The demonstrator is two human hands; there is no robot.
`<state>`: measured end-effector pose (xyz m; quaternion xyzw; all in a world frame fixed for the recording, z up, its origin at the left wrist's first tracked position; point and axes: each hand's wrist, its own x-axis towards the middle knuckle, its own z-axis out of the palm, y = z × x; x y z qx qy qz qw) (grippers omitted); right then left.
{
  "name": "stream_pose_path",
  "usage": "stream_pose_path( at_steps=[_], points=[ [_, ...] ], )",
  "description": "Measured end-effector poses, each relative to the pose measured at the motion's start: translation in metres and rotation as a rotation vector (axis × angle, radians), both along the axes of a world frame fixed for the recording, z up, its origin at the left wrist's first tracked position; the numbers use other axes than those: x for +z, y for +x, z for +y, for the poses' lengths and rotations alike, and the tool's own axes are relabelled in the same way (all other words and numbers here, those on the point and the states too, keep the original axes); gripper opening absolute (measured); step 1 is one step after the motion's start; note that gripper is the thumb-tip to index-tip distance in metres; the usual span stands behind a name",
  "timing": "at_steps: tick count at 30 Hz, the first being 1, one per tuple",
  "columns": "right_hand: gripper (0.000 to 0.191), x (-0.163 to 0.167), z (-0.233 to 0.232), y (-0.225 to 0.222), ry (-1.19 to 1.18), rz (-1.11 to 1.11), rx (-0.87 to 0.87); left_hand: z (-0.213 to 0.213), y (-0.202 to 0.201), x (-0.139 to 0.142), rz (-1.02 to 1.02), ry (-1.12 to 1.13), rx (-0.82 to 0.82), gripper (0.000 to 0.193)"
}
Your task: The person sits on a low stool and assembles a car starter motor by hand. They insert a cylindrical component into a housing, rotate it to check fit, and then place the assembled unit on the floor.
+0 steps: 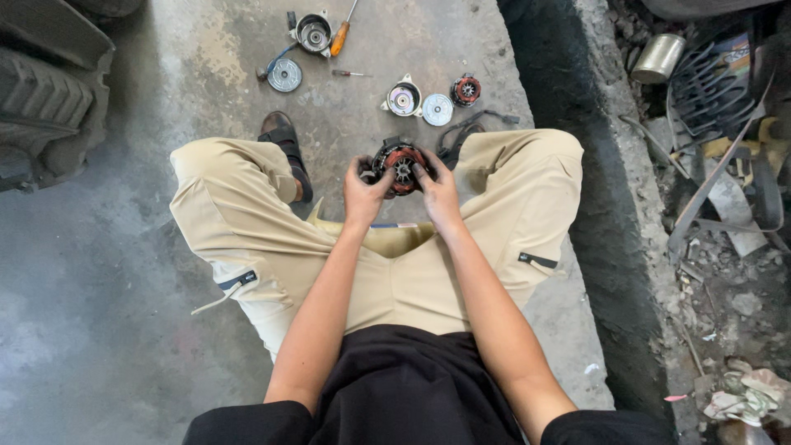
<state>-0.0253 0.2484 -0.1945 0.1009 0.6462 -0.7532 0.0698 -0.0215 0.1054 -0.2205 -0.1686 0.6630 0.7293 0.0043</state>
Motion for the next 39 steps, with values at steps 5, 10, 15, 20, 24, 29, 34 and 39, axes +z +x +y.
stream_pose_path(
  at_steps=[5, 10, 15, 20, 24, 29, 34, 39],
  points=[
    [0.038, 0.000, 0.000, 0.001, -0.050, 0.011, 0.003, -0.001, 0.000, -0.001, 0.072, -0.013, -0.013, 0.036],
    [0.038, -0.003, 0.002, 0.001, 0.010, 0.052, 0.009, -0.002, 0.000, -0.002, -0.001, 0.151, -0.011, 0.035],
    [0.040, -0.002, 0.001, 0.003, 0.155, 0.148, 0.043, -0.004, -0.002, -0.004, -0.016, 0.269, -0.004, 0.032],
    [0.038, 0.003, -0.002, 0.012, 0.452, 0.317, 0.084, -0.007, -0.002, -0.002, -0.166, 0.350, 0.049, 0.031],
    [0.041, 0.007, -0.004, 0.016, 0.508, 0.400, 0.157, -0.011, -0.001, -0.003, -0.157, 0.408, 0.048, 0.028],
    [0.058, 0.015, -0.006, 0.018, 0.768, 0.528, 0.235, -0.010, 0.000, -0.011, -0.212, 0.433, 0.101, 0.022],
    [0.089, 0.024, -0.006, 0.020, 0.946, 0.591, 0.367, -0.010, 0.000, -0.018, -0.263, 0.473, 0.135, 0.024],
    [0.088, 0.015, -0.008, 0.021, 1.184, 0.640, 0.426, -0.010, -0.002, -0.019, -0.261, 0.436, 0.162, 0.029]
  ],
)
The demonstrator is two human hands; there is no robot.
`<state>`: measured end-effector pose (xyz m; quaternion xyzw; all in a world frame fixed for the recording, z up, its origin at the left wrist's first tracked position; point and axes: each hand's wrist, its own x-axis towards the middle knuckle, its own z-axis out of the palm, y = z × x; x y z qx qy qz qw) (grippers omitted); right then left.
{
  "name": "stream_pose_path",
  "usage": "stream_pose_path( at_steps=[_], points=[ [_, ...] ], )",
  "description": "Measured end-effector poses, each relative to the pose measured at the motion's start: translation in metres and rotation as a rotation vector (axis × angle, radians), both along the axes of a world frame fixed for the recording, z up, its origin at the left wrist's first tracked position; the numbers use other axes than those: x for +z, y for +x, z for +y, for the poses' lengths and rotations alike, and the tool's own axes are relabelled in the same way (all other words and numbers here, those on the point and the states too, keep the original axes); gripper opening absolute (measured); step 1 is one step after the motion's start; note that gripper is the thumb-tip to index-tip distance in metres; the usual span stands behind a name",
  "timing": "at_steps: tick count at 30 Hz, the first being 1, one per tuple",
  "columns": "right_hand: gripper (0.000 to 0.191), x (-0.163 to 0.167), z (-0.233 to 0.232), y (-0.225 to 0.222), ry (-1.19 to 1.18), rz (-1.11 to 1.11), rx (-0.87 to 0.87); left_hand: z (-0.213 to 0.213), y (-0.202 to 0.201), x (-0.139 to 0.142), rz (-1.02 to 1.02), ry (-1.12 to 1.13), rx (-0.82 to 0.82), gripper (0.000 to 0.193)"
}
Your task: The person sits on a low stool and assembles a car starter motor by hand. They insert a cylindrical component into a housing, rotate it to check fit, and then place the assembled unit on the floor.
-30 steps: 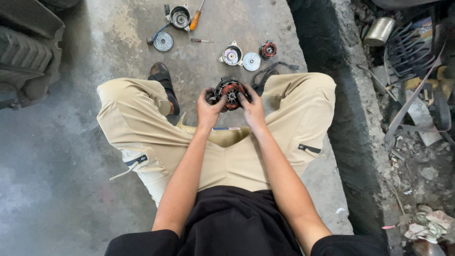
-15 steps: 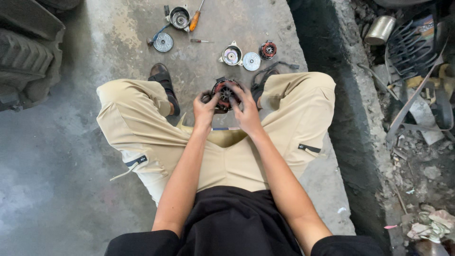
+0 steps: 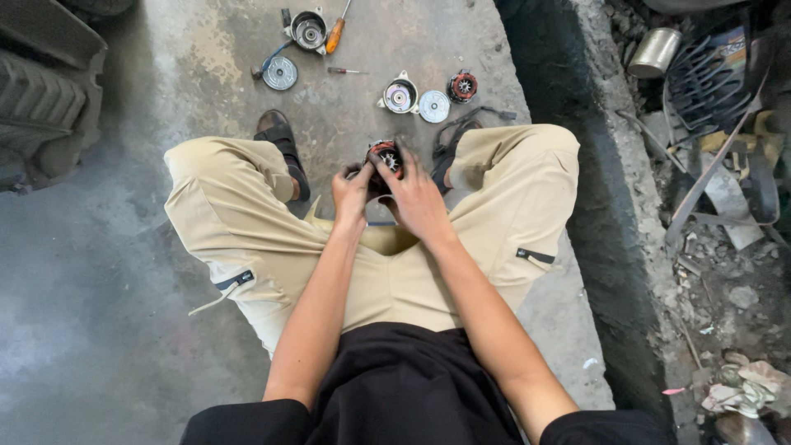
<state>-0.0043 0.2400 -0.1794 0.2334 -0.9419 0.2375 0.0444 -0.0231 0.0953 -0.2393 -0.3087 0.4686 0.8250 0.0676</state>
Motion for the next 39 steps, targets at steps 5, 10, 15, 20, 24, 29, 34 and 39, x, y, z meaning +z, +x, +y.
stream_pose_path(
  at_steps=[5, 10, 15, 20, 24, 29, 34, 39],
  points=[
    [0.068, -0.018, -0.001, -0.002, 0.078, 0.122, -0.084, 0.003, -0.004, -0.001, 0.019, 0.012, 0.004, 0.031],
    [0.074, -0.016, 0.004, -0.001, -0.013, -0.016, -0.118, 0.005, -0.007, -0.001, -0.003, -0.114, -0.032, 0.031],
    [0.072, -0.010, 0.005, 0.001, -0.211, -0.280, -0.283, 0.005, -0.009, 0.003, 0.041, -0.011, -0.029, 0.028],
    [0.058, -0.016, 0.008, -0.006, -0.509, -0.342, -0.378, 0.001, -0.008, 0.007, 0.021, 0.180, -0.049, 0.028],
    [0.053, -0.022, 0.004, -0.011, -0.715, -0.385, -0.466, -0.005, -0.009, 0.004, -0.011, 0.145, 0.004, 0.026],
    [0.054, -0.020, 0.006, -0.016, -1.625, -0.876, -0.452, -0.014, -0.008, 0.000, -0.025, 0.126, 0.069, 0.024],
    [0.055, -0.008, 0.015, -0.017, -1.949, -1.048, -0.285, -0.015, -0.009, 0.003, -0.047, 0.154, -0.019, 0.023],
    [0.057, -0.007, 0.021, -0.020, -2.030, -1.039, -0.101, -0.017, -0.011, 0.007, -0.017, 0.103, -0.065, 0.021]
  ],
)
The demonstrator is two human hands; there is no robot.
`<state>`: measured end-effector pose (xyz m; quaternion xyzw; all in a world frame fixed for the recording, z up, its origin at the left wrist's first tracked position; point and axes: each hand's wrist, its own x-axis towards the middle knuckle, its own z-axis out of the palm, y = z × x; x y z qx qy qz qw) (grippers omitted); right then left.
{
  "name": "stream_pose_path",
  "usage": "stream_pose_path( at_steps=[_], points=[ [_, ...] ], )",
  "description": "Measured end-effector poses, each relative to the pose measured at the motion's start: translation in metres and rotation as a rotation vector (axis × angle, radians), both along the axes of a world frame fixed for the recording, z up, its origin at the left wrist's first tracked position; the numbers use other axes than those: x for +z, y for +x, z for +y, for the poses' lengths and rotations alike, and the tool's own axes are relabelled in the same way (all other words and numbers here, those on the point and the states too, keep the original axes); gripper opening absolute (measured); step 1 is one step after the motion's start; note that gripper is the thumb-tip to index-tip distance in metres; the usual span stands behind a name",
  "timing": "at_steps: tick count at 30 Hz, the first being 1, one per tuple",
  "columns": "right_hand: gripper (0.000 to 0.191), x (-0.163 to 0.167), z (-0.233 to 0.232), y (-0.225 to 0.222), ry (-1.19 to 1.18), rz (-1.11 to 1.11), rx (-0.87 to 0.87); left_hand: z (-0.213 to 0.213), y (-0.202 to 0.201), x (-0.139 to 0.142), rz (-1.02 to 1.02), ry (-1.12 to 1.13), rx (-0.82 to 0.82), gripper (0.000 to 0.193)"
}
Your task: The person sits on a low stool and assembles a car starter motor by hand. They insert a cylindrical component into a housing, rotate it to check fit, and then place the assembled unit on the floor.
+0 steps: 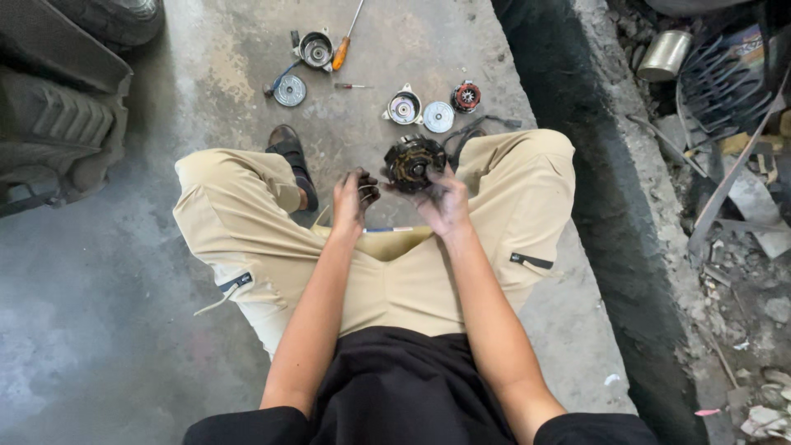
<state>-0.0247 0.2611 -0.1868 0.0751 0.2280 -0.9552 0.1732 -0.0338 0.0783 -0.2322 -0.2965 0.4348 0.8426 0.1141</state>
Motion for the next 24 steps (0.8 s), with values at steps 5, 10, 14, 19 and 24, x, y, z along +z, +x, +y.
stream_pose_path(
  at_steps=[5, 10, 14, 19, 24],
  points=[
    [0.066, -0.003, 0.004, -0.006, -0.094, -0.088, -0.014, 0.000, -0.002, 0.003, -0.012, -0.024, -0.027, 0.018],
    [0.065, -0.004, -0.005, -0.010, -0.040, -0.172, -0.037, 0.001, -0.007, 0.005, -0.038, -0.068, -0.077, 0.019],
    [0.055, -0.005, -0.012, -0.012, 0.057, -0.210, -0.133, 0.002, -0.006, 0.005, -0.019, -0.068, -0.084, 0.018],
    [0.062, -0.007, -0.008, -0.011, 0.105, -0.147, -0.081, 0.003, 0.002, 0.011, 0.249, -0.074, -0.125, 0.027],
    [0.055, -0.010, -0.006, -0.007, 0.301, -0.206, -0.040, 0.000, 0.010, 0.017, 0.593, -0.196, -0.452, 0.052]
  ],
)
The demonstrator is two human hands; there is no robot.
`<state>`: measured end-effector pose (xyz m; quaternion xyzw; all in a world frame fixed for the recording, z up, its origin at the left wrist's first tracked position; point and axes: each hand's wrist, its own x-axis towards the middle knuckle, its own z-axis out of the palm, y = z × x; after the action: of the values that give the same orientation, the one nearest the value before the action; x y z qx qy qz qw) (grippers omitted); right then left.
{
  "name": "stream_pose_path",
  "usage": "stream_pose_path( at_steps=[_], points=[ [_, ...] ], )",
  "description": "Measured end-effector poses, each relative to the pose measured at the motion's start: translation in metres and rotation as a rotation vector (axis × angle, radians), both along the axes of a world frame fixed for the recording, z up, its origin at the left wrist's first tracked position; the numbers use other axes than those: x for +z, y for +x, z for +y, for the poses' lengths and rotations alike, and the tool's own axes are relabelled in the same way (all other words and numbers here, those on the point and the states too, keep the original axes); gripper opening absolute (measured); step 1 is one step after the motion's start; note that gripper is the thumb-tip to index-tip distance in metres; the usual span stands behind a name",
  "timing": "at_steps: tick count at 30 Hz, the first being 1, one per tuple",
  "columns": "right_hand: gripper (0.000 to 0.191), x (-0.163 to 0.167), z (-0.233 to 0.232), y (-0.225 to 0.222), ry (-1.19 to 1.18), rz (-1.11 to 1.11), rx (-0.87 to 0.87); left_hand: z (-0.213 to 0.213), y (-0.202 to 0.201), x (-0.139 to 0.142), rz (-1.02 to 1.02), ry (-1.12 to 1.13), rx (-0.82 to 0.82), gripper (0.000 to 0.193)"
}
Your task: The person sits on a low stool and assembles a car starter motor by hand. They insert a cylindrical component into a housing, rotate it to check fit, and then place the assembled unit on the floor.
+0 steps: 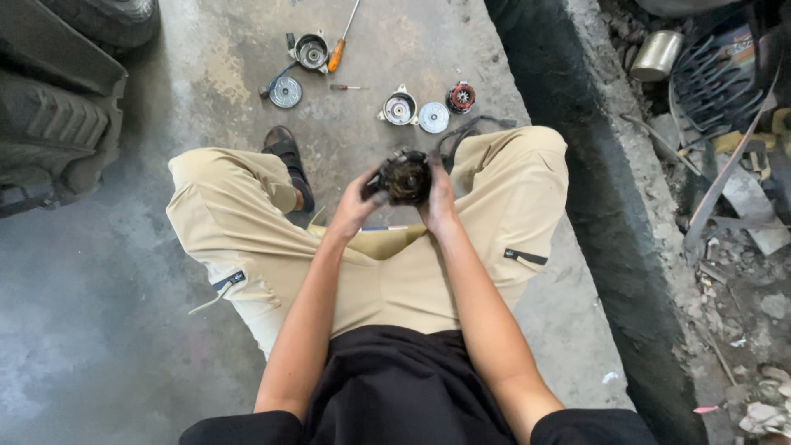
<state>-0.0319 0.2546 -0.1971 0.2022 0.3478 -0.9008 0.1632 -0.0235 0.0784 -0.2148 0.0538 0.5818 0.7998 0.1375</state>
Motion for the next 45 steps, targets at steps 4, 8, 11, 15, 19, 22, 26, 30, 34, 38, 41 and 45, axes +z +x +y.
stream_pose_path(
  at_steps=[4, 8, 11, 15, 19, 22, 26, 30, 34, 38, 41, 45],
  points=[
    [0.047, -0.003, -0.006, 0.006, 0.223, 0.115, 0.084, 0.006, 0.006, -0.010, -0.059, -0.258, 0.183, 0.053],
    [0.051, -0.005, -0.008, 0.007, 0.534, 0.238, 0.116, 0.009, 0.008, -0.020, -0.075, -0.209, 0.276, 0.038],
    [0.052, -0.009, -0.009, 0.009, 0.782, 0.306, 0.113, 0.013, 0.011, -0.018, -0.086, -0.229, 0.351, 0.033],
    [0.051, -0.019, -0.018, 0.013, 0.990, 0.483, -0.011, 0.020, 0.018, -0.003, -0.002, -0.442, 0.464, 0.042],
    [0.044, -0.023, -0.024, 0.012, 0.651, 0.194, -0.088, 0.026, 0.027, 0.019, 0.200, -0.774, 0.506, 0.053],
    [0.047, -0.023, -0.021, 0.009, 0.243, -0.054, -0.297, 0.039, 0.036, 0.034, 0.332, -0.878, 0.458, 0.062],
    [0.048, -0.019, -0.014, 0.011, 0.006, -0.008, -0.386, 0.050, 0.045, 0.050, 0.581, -0.990, 0.396, 0.071],
    [0.039, -0.025, -0.014, 0.012, -0.119, -0.096, -0.406, 0.048, 0.050, 0.069, 0.612, -1.028, 0.366, 0.072],
    [0.042, -0.031, -0.008, 0.009, -0.248, -0.064, -0.365, 0.048, 0.056, 0.096, 0.483, -1.051, 0.163, 0.079],
    [0.055, -0.030, 0.005, 0.008, -0.488, 0.105, 0.007, 0.049, 0.076, 0.124, 0.535, -0.863, 0.143, 0.072],
    [0.055, -0.029, 0.003, 0.010, -0.457, 0.155, -0.015, 0.048, 0.084, 0.131, 0.477, -0.887, 0.158, 0.057],
    [0.048, -0.031, -0.005, 0.013, -0.608, 0.185, -0.086, 0.045, 0.086, 0.125, 0.445, -0.825, 0.174, 0.057]
  ],
)
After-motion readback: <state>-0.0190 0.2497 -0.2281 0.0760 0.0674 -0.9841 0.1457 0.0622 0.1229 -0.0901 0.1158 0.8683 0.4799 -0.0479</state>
